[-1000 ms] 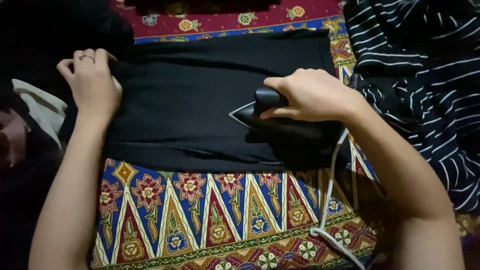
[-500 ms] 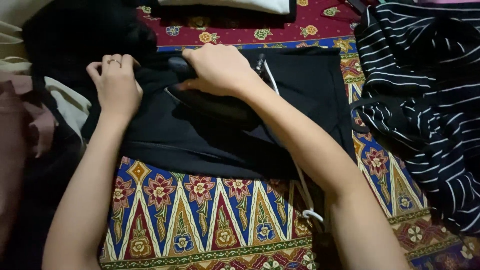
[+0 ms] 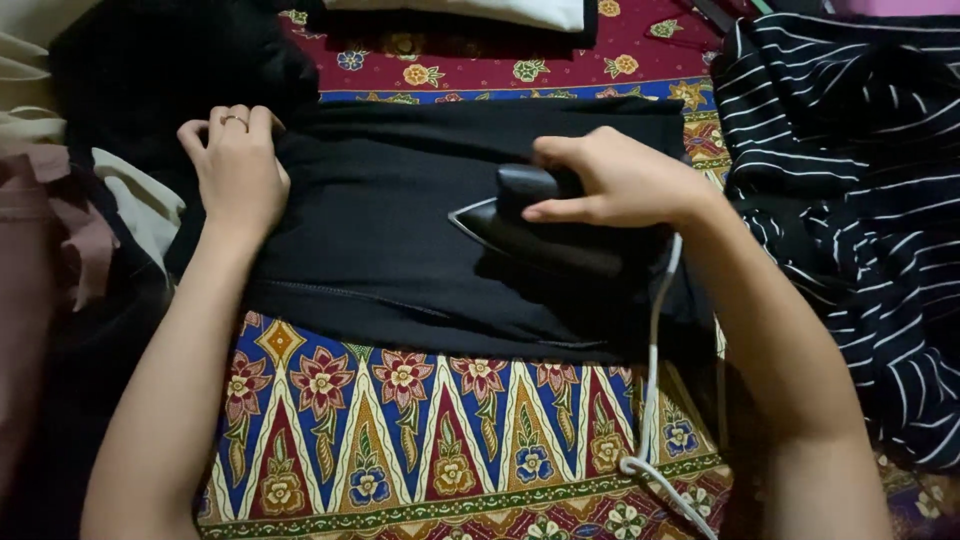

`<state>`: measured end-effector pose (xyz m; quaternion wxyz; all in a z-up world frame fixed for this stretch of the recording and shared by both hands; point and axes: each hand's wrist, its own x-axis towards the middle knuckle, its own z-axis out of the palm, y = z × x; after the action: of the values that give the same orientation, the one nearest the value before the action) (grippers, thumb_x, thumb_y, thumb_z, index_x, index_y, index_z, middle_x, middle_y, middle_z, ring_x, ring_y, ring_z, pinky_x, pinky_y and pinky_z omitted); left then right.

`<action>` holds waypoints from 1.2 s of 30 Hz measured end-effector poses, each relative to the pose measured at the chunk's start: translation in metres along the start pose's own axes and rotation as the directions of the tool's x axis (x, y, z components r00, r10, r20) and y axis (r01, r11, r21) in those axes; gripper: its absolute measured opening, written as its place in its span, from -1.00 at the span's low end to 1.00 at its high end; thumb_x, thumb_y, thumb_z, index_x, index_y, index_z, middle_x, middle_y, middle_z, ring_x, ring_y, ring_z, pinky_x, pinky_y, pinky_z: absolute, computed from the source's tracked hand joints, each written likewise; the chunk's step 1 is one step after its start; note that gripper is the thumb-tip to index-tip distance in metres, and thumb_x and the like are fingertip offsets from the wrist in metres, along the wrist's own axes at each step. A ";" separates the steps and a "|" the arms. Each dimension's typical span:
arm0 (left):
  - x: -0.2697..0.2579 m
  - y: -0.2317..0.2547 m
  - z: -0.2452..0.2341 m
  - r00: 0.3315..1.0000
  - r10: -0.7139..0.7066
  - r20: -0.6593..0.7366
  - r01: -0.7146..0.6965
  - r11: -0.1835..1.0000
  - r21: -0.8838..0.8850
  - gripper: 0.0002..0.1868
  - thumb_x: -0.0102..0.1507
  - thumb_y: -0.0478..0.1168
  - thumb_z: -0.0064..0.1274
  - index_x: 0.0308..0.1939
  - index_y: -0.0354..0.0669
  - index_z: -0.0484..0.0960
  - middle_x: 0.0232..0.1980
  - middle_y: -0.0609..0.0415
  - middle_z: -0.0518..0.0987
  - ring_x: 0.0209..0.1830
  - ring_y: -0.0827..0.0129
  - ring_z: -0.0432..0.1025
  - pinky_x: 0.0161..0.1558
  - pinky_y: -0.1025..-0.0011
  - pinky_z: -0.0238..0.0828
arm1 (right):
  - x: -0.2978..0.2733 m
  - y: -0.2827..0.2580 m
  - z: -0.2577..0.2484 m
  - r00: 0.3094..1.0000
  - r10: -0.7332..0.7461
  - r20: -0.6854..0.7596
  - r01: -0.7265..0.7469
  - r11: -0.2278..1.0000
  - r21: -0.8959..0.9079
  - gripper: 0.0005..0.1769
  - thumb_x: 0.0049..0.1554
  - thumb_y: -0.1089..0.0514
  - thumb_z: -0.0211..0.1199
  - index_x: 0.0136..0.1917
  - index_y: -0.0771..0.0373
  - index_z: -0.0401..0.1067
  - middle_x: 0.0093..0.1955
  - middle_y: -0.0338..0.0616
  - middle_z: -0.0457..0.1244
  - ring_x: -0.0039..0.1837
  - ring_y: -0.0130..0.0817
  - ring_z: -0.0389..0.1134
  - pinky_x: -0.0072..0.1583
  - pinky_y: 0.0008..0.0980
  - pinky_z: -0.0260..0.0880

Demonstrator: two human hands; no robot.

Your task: Ironing a black garment on a flat surface using a steam iron

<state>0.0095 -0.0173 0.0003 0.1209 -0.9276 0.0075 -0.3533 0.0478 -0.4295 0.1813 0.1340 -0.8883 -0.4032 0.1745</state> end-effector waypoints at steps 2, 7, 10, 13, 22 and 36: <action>0.002 0.004 -0.006 0.999 -0.035 0.014 0.035 0.999 -0.027 -0.59 0.08 -0.44 0.22 -0.06 0.03 0.53 -0.18 0.16 0.49 0.05 0.26 0.42 0.24 0.20 0.17 | -0.008 0.007 0.000 0.998 0.065 -0.021 -0.057 0.962 0.268 -0.55 -0.02 0.10 0.46 0.09 0.23 0.38 -0.08 0.17 0.43 -0.42 -0.13 0.43 -0.25 -0.24 0.48; 0.002 0.001 0.000 1.000 -0.014 0.012 0.015 1.000 -0.025 -0.61 0.08 -0.42 0.12 -0.04 0.03 0.58 -0.13 0.14 0.53 0.03 0.24 0.39 0.18 0.21 0.15 | 0.036 -0.002 0.017 0.983 0.124 -0.132 -0.077 0.946 0.314 -0.52 0.04 0.00 0.52 0.02 0.17 0.27 -0.18 -0.08 0.33 -0.37 -0.27 0.38 -0.38 -0.30 0.40; 0.004 0.002 -0.006 1.000 -0.011 0.028 0.012 1.000 -0.017 -0.62 0.09 -0.39 0.02 -0.03 0.00 0.65 -0.09 0.11 0.58 0.01 0.20 0.39 0.11 0.20 0.12 | 0.064 -0.026 0.021 0.961 0.239 -0.143 -0.103 0.781 0.616 -0.52 0.16 0.10 0.41 0.08 0.12 0.09 -0.14 -0.14 0.24 -0.35 -0.33 0.33 -0.42 -0.36 0.40; 0.005 0.002 -0.006 1.000 -0.009 0.020 0.010 1.000 -0.009 -0.64 0.08 -0.36 0.01 -0.05 -0.03 0.63 -0.09 0.09 0.58 0.02 0.19 0.39 0.10 0.18 0.13 | 0.073 -0.042 0.008 0.970 0.243 -0.002 -0.125 0.506 0.853 -0.63 0.23 0.28 0.21 0.19 0.11 0.10 -0.09 -0.11 0.21 -0.21 -0.29 0.34 -0.30 -0.25 0.54; 0.013 0.016 -0.032 0.994 -0.105 -0.040 0.096 0.979 -0.180 -0.70 0.21 -0.34 0.11 0.03 -0.07 0.61 -0.01 0.03 0.54 0.02 0.13 0.38 0.05 0.15 0.06 | 0.019 0.092 0.018 0.974 0.100 -0.205 0.057 0.765 0.642 -0.72 0.25 0.11 0.26 0.20 0.16 0.33 0.11 -0.10 0.35 0.12 -0.40 0.38 0.13 -0.47 0.38; 0.053 0.176 -0.154 0.473 0.039 0.880 0.879 -0.081 -0.469 -0.50 0.26 0.32 -0.27 -0.07 0.01 0.35 0.00 0.11 0.70 -0.07 0.39 0.60 -0.17 0.40 0.47 | -0.016 0.192 0.092 0.812 0.072 -0.579 -0.199 0.967 -0.159 -0.49 0.33 -0.06 0.14 0.44 0.22 0.27 0.54 0.14 0.13 0.57 0.13 0.06 0.41 0.17 0.05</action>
<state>-0.0397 -0.2269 0.1058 -0.6486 -0.7399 -0.1531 0.0918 0.1283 -0.5552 0.0281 0.1395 -0.9355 -0.2963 -0.1327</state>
